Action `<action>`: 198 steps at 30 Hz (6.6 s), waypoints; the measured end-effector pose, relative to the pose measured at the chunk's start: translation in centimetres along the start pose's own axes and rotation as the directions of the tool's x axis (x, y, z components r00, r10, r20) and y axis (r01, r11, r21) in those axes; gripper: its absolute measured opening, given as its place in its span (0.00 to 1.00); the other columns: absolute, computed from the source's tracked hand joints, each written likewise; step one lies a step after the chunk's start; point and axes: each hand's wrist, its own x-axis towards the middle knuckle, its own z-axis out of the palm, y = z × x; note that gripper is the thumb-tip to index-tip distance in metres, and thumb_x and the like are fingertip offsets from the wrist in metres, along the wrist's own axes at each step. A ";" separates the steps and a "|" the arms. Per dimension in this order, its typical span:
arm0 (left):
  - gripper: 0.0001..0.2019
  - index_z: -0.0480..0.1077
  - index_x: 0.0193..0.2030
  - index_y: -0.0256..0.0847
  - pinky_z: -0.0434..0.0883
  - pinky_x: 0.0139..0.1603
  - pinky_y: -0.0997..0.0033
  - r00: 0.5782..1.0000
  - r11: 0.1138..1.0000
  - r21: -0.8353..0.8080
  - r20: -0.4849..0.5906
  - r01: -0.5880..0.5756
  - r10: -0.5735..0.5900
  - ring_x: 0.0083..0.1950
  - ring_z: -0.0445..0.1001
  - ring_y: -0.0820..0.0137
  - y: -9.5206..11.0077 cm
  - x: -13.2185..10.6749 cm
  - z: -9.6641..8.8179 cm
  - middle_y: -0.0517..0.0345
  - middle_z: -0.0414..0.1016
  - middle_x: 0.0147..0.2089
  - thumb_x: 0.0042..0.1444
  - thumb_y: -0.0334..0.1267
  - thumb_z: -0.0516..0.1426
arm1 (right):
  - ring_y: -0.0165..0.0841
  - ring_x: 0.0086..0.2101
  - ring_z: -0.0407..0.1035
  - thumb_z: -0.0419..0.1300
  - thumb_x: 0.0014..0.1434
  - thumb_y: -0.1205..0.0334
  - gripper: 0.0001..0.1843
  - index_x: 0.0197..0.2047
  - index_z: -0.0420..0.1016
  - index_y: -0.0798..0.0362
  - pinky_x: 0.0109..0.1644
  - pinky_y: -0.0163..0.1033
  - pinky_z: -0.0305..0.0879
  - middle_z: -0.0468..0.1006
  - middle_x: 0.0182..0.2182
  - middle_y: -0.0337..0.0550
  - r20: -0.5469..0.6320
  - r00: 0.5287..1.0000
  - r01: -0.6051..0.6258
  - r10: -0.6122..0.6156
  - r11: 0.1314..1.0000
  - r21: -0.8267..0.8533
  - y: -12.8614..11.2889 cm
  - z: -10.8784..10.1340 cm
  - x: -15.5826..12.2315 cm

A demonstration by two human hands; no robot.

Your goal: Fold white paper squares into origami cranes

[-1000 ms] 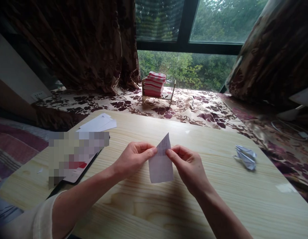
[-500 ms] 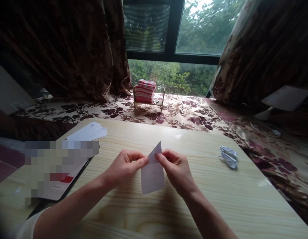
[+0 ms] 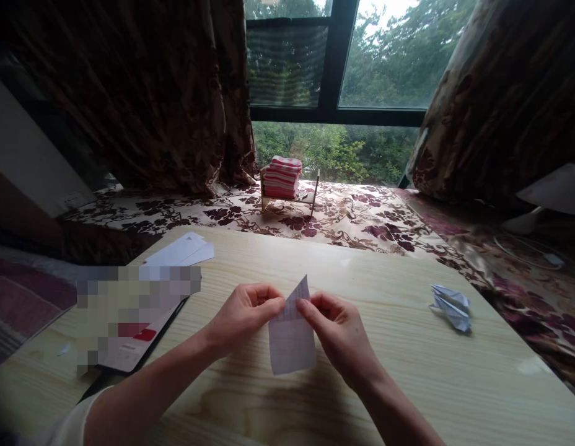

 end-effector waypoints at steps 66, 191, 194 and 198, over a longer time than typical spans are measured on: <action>0.08 0.69 0.17 0.34 0.59 0.30 0.74 0.986 0.955 -0.247 0.078 0.163 -0.148 0.26 0.61 0.76 -0.1 -0.2 -0.9 0.62 0.65 0.19 0.42 0.35 0.58 | 0.35 0.34 0.66 0.54 0.61 0.71 0.17 0.50 0.75 0.50 0.32 0.38 0.64 0.73 0.35 0.48 0.358 0.652 0.637 -0.669 0.226 -0.737 0.6 0.0 -0.8; 0.07 0.71 0.20 0.33 0.58 0.27 0.75 0.992 0.987 -0.131 -0.072 0.096 -0.106 0.25 0.62 0.75 -0.4 -0.5 0.0 0.61 0.68 0.21 0.41 0.36 0.58 | 0.29 0.27 0.65 0.57 0.57 0.70 0.04 0.36 0.70 0.51 0.31 0.35 0.66 0.69 0.27 0.37 0.061 0.762 0.577 -0.644 0.633 -0.516 0.7 1.1 -0.7; 0.06 0.71 0.20 0.33 0.58 0.27 0.76 0.989 0.981 -0.157 -0.073 0.114 -0.127 0.25 0.61 0.76 -0.4 -0.4 -0.1 0.62 0.66 0.20 0.41 0.35 0.57 | 0.30 0.30 0.65 0.55 0.58 0.74 0.09 0.38 0.71 0.52 0.32 0.35 0.65 0.70 0.30 0.40 0.191 0.662 0.673 -0.725 0.463 -0.577 0.4 0.9 -0.8; 0.06 0.71 0.20 0.32 0.57 0.27 0.76 0.987 0.968 -0.214 -0.070 0.129 -0.146 0.24 0.59 0.77 -0.3 -0.4 -0.2 0.63 0.65 0.19 0.40 0.34 0.56 | 0.32 0.33 0.66 0.56 0.57 0.77 0.12 0.42 0.72 0.52 0.33 0.36 0.65 0.71 0.33 0.44 0.274 0.597 0.712 -0.754 0.340 -0.614 0.4 0.7 -0.9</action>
